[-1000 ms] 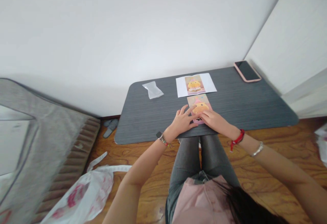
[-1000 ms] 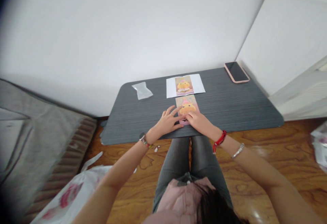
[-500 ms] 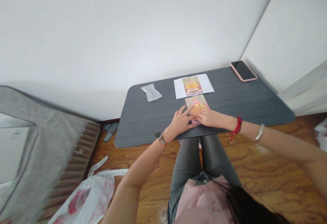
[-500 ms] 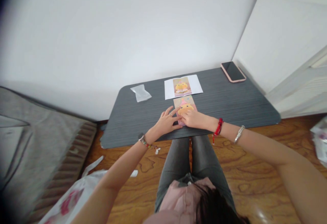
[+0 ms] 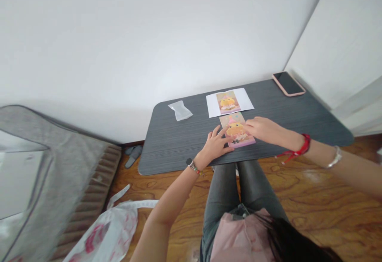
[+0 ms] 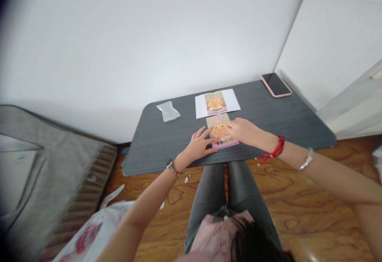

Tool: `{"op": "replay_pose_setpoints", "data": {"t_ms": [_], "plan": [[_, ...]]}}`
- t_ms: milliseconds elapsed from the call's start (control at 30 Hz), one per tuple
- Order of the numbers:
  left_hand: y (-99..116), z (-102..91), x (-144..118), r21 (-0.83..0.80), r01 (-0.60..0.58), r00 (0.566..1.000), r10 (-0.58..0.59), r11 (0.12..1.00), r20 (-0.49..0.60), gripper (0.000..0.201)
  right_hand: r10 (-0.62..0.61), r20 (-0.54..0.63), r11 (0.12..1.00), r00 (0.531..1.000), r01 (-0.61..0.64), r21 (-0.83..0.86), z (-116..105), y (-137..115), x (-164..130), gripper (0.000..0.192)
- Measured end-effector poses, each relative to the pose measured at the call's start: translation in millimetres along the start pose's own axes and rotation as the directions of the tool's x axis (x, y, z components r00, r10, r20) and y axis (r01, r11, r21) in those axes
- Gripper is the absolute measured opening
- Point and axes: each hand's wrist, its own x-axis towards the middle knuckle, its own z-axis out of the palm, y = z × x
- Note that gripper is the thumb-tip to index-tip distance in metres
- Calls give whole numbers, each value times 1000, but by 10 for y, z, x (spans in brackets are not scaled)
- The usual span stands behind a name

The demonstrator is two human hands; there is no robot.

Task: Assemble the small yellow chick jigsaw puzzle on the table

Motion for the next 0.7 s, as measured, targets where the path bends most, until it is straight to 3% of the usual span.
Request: {"op": "replay_pose_setpoints", "data": {"t_ms": [100,167,333,500,700], "plan": [[28,-13,5,-36,20,1000,-19,999,21,46,269,13,962,963,-268,-59,153,182,-344,23],[61,-45,19,-50,36,999,-35,998,31,47,367,24,929,930,-365,-53,261,187,-513,27],[222,-129,16,-75,97,995,-95,992,27,47,443,-58,887,895,-427,177,354,-4,-603,30],[430,-44,-135,-119,179,979,-189,977,-80,48,473,-129,844,872,-406,350,444,-39,-553,27],[467,160,-396,-171,336,897,-370,926,-241,34,555,-81,756,828,-461,464,609,139,-491,15]]}}
